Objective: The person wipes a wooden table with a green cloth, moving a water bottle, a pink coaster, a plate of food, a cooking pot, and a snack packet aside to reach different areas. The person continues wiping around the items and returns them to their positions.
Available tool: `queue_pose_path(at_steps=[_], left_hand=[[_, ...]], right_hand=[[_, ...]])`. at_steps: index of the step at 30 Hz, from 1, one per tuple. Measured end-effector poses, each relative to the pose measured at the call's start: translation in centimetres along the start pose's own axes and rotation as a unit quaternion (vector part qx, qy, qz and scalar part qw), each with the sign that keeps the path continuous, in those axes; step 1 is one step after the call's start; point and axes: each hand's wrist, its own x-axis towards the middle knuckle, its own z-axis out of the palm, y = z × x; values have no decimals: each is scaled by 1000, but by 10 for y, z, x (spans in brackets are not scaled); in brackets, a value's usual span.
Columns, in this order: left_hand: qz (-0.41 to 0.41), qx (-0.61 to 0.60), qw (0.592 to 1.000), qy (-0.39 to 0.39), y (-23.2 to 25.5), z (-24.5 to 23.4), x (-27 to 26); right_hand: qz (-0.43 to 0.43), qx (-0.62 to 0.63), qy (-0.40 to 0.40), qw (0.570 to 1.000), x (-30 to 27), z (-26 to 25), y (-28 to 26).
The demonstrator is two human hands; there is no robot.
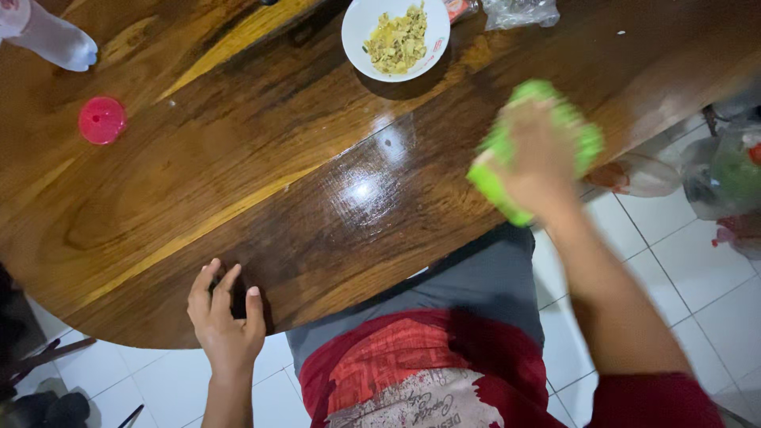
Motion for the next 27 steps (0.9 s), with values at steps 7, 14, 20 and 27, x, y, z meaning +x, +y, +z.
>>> queue_pose_path(at_steps=[7, 14, 20, 27], left_hand=[[1, 19, 1000, 19, 5, 3, -3], [8, 23, 1000, 15, 6, 4, 1], [14, 21, 1000, 7, 4, 3, 0], [7, 22, 1000, 13, 1, 4, -2]], right_hand=[[163, 11, -20, 986, 54, -35, 102], [-43, 31, -9, 999, 10, -18, -81], [-322, 157, -163, 919, -52, -13, -224], [-167, 123, -158, 965, 7, 1, -125]])
